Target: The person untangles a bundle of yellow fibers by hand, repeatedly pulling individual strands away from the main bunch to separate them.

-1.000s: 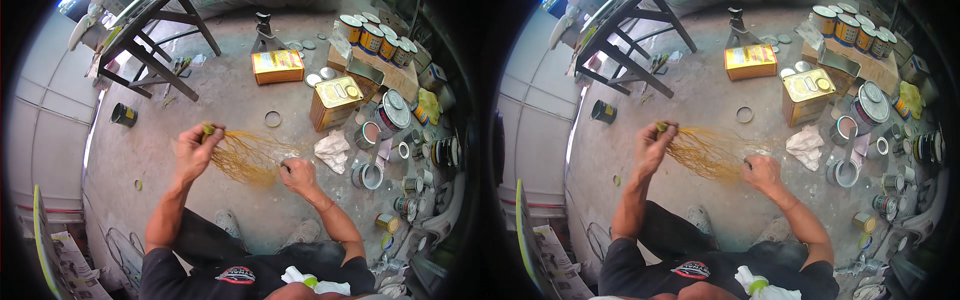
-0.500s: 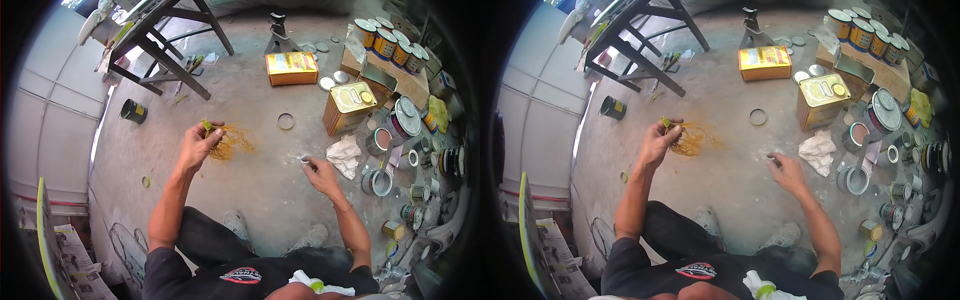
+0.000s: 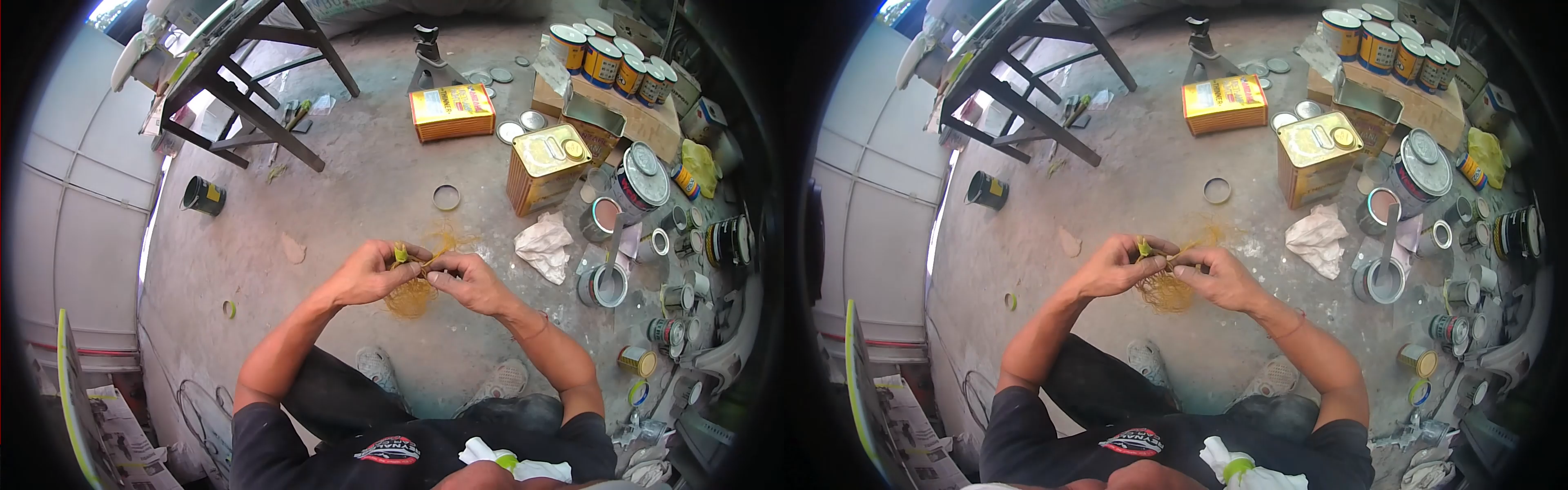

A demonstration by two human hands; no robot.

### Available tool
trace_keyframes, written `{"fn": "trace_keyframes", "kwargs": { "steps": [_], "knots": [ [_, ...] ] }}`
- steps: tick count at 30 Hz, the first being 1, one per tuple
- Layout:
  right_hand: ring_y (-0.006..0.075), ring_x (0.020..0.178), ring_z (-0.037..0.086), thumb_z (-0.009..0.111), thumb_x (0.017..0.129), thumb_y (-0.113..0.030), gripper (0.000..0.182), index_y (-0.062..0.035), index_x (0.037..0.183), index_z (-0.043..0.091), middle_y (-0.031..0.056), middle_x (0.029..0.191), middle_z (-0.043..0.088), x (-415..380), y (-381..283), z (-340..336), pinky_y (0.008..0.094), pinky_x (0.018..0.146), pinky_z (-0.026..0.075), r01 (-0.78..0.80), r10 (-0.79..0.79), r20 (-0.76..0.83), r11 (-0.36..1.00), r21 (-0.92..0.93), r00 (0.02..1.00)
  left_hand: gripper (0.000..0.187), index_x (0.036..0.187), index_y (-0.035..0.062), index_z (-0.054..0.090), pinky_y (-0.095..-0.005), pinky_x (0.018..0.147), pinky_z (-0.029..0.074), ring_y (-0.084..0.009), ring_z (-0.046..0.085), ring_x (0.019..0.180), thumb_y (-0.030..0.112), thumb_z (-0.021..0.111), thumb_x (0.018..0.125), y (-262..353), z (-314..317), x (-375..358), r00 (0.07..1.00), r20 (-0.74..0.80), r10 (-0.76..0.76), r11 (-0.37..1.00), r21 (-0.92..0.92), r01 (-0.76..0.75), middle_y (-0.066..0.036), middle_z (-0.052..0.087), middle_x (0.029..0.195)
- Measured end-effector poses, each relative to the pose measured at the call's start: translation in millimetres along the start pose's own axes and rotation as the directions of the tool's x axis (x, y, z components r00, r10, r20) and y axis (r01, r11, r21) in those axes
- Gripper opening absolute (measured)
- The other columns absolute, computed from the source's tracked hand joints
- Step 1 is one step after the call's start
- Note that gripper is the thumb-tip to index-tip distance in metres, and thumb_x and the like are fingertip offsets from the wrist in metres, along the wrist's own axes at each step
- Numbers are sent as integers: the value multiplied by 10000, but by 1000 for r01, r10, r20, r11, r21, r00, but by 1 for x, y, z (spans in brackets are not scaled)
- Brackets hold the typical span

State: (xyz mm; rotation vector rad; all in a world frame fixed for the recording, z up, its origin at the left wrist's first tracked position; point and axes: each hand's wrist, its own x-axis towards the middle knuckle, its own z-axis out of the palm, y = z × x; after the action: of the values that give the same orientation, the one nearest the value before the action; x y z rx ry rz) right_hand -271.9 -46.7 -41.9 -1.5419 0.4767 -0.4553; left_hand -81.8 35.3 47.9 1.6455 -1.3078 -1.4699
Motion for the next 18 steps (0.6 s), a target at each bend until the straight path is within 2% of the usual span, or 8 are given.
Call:
{"fn": "trace_keyframes", "kwargs": {
  "steps": [4,7,9,12,13,15,16,18],
  "knots": [
    [70,758,546,694,846,-196,230,-32,1005,715,-20,808,648,2,5,2,266,682,444,-195,150,149,909,369,978,291,1146,-10,648,-280,711,488,-99,586,798,196,627,942,-6,5,5,997,-58,50,990,134,-42,-49,687,912],
    [109,741,588,716,818,-168,197,-32,960,726,23,796,670,0,5,13,265,670,457,-228,228,34,930,289,973,255,1126,40,667,-306,694,497,-117,612,778,184,646,917,-3,7,4,988,-129,82,956,289,-42,-80,700,876],
    [171,745,629,718,801,-151,190,-23,942,728,82,817,689,0,-1,19,289,664,478,-1,-49,-278,984,-177,959,216,1079,55,677,-331,679,499,-195,625,727,164,662,894,3,3,3,993,-106,49,896,445,3,-102,696,864],
    [223,734,642,713,792,-132,188,-6,931,717,134,820,683,-1,15,27,309,668,490,352,-602,-319,734,-580,732,167,1022,52,666,-371,666,496,-297,615,696,139,659,880,-4,5,3,988,-127,85,783,623,13,-127,676,817],
    [223,734,642,713,792,-132,188,-6,931,717,134,820,683,-1,13,29,309,668,490,369,-610,-312,733,-571,729,167,1022,52,666,-371,666,496,-297,615,696,139,659,880,-14,6,6,986,-144,82,778,628,27,-127,676,817],
    [188,729,631,692,802,-107,162,11,913,703,98,810,685,-3,4,27,316,695,491,274,-429,-287,849,-452,856,138,990,39,646,-397,651,489,-349,610,705,127,642,884,-28,5,10,886,-149,439,697,678,-231,-138,670,804],
    [188,729,631,692,802,-107,162,11,913,703,98,810,685,-1,2,26,316,695,491,281,-432,-281,849,-447,857,125,986,42,636,-400,648,485,-341,632,734,118,627,887,-29,2,10,901,-158,404,728,652,-212,-142,669,822],
    [152,739,622,660,836,-136,171,29,872,688,66,807,681,1,1,21,312,705,487,-62,102,-184,975,213,978,121,979,45,640,-396,647,484,-330,634,738,121,631,885,-28,-2,9,924,-206,321,799,582,-148,-141,670,834]
  ]
}}
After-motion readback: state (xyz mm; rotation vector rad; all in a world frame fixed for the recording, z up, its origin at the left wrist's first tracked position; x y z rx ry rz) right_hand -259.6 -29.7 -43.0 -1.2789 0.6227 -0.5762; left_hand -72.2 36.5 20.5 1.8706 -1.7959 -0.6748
